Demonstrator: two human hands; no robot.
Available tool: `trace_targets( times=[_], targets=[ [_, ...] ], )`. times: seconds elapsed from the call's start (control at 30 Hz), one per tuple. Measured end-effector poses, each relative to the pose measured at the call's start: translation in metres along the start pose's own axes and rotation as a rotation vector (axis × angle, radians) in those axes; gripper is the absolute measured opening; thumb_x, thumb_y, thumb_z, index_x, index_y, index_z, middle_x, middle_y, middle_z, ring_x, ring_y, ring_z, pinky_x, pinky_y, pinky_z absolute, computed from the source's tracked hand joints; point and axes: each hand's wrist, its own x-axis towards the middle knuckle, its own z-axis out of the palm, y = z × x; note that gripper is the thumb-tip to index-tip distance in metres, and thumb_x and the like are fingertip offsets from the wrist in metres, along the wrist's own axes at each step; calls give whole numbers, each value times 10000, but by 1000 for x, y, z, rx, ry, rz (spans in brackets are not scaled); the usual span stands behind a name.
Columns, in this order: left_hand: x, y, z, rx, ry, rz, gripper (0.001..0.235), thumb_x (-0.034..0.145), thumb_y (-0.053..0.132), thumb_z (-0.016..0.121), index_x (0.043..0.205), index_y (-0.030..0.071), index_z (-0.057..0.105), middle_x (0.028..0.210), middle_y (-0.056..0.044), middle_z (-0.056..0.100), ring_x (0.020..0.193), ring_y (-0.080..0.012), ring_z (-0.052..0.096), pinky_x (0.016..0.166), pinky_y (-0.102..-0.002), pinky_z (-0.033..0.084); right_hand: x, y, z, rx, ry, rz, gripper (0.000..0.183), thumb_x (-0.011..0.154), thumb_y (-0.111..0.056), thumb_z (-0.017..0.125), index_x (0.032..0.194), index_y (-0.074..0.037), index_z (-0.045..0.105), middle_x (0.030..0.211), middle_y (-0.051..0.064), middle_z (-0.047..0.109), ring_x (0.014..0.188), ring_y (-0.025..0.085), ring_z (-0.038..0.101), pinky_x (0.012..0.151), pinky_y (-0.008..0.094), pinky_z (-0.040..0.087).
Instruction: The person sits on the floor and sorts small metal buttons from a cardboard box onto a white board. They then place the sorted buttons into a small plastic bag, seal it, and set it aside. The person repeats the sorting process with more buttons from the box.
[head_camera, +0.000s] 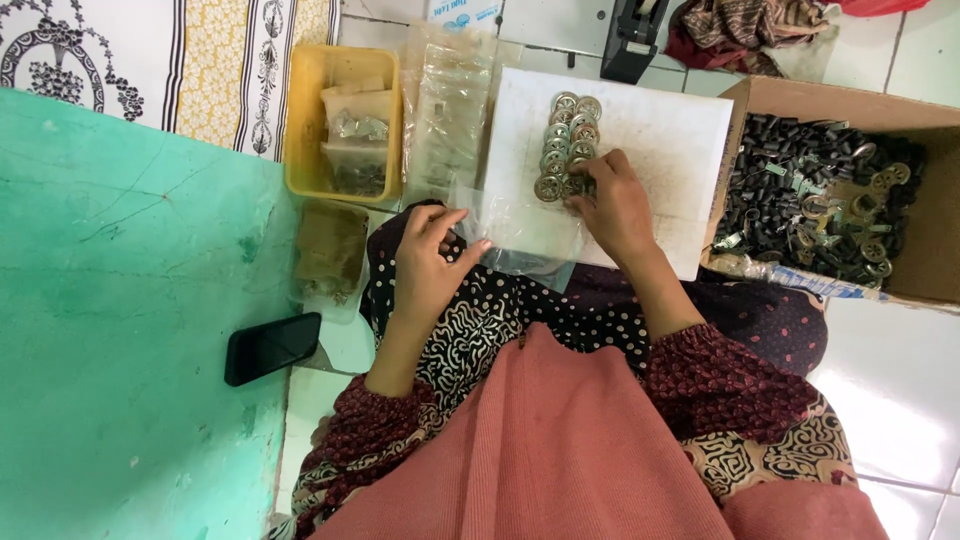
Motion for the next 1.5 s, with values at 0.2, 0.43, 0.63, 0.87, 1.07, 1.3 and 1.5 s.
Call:
trace_targets(
  times=[0.2,0.43,0.63,0.87,1.07,1.3,1.5],
  targets=[
    [-1,1,-3,68,60,7,70,967,83,732,1010,37,762,1040,-86,635,774,-263,701,606,-334,607,0,12,6,-29,1,7,429,782,-103,898,1146,-85,671,1020,120,561,909,404,687,765,471,591],
    [0,-13,-9,131,46,7,146,1003,191,692,1024,56,743,1087,-82,611,779,-269,714,609,-353,614,4,11,5,-7,-39,18,407,804,-114,890,1157,-112,688,991,102,586,875,369,704,753,450,595],
    [-1,-28,2,211,19,-17,328,892,315,839,977,16,733,1094,-133,596,819,-352,731,683,-437,626,4,6,0,-20,-44,20,422,817,-96,869,1191,-108,674,1016,138,572,879,425,694,756,504,592],
    [0,-15,-15,130,108,54,86,945,151,775,954,65,769,1137,-81,606,806,-336,704,677,-403,603,7,16,-2,27,-99,69,398,821,-106,870,1142,-74,637,976,140,609,864,406,707,752,510,576],
    [4,-10,-33,109,89,180,69,974,141,743,1005,143,804,1075,-34,606,727,-274,677,656,-344,575,14,-15,-12,61,-118,-9,383,843,-89,839,1199,-103,697,940,130,707,868,360,728,756,475,581],
    [20,16,-38,66,54,287,86,968,86,723,969,129,798,953,-52,588,648,-259,648,654,-343,567,21,-2,10,-195,-119,-184,423,799,-154,876,1193,-118,728,994,111,654,908,333,712,767,429,609],
    [29,29,-38,34,28,335,96,975,57,709,965,115,784,920,-52,587,618,-254,638,652,-325,569,22,0,5,-151,-90,-146,311,827,-134,871,1059,-73,674,904,89,624,872,306,697,728,405,598]
  ],
)
